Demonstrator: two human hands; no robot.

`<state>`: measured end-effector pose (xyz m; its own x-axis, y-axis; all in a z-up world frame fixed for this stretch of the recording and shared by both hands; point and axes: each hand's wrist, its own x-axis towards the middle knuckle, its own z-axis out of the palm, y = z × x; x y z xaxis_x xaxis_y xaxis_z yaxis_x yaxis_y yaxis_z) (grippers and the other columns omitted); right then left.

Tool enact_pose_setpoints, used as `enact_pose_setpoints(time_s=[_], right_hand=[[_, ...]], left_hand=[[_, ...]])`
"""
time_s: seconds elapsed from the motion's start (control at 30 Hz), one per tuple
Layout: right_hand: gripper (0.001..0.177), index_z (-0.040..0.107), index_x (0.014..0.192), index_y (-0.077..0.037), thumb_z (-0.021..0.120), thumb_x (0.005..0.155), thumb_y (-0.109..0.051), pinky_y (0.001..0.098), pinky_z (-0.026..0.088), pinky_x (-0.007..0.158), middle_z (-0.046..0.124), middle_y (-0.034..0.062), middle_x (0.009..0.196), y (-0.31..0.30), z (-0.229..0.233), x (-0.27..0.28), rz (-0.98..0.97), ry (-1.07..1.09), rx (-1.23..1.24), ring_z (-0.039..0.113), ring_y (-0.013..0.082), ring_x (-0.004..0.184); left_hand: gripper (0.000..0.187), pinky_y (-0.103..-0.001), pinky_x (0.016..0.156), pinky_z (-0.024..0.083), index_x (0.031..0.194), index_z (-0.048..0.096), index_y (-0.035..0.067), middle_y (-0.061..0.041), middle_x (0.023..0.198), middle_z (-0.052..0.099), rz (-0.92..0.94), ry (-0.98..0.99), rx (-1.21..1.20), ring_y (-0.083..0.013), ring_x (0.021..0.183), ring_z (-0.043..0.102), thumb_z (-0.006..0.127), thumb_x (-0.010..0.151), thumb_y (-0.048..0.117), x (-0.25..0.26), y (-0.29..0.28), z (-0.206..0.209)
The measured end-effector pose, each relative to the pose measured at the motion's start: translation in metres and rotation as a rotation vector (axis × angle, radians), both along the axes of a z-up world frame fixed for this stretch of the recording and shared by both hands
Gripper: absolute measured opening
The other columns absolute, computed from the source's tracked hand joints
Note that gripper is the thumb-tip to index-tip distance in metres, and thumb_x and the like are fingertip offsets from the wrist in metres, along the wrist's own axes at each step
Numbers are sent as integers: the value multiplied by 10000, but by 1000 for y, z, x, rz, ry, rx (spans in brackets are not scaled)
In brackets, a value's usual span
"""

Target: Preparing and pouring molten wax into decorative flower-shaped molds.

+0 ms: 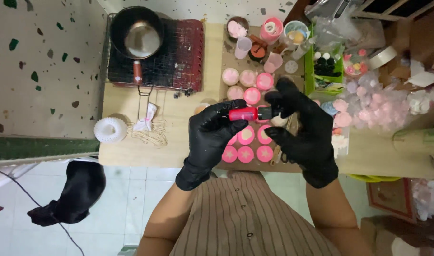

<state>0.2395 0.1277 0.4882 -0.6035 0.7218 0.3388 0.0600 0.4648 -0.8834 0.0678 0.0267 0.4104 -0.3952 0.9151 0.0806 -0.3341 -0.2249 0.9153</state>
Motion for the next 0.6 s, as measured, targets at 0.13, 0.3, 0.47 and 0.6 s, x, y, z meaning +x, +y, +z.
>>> enact_pose_setpoints(time_s=[0.13,0.3,0.47,0.6], right_hand=[[396,737,1339,-138,775,946,-103,347,547,775,808,71,1086,1,-24,-14,-149,-508,-205,668,228,815],[673,476,1451,1,758,842,-57,239,528,804,585,66,1414,-17,-19,-43,16,-43,-175,662,102,1053],[364,642,1374,1,654,1010,-8,239,544,835,722,60,1268,-17,-110,-42,-24,109,-464,664,87,995],[363,640,1359,-6,673,999,31,218,511,772,708,50,1260,-31,-144,-62,-58,366,-536,620,73,911]], left_hand=[[387,-309,1012,583,1277,692,-12,-68,1209,752,-11,44,7,-128,1101,705,803,906,-7,-23,-5,-7],[401,-264,866,582,1265,717,-4,-46,1136,747,10,149,-103,-80,947,664,828,879,-2,-46,-10,-23],[372,-235,786,574,1211,721,15,-28,1110,747,-36,251,-114,-57,897,657,836,857,17,-67,-5,-22],[236,-226,557,465,1122,741,28,-16,855,709,-101,88,-292,-74,680,595,799,907,107,-83,0,-9]])
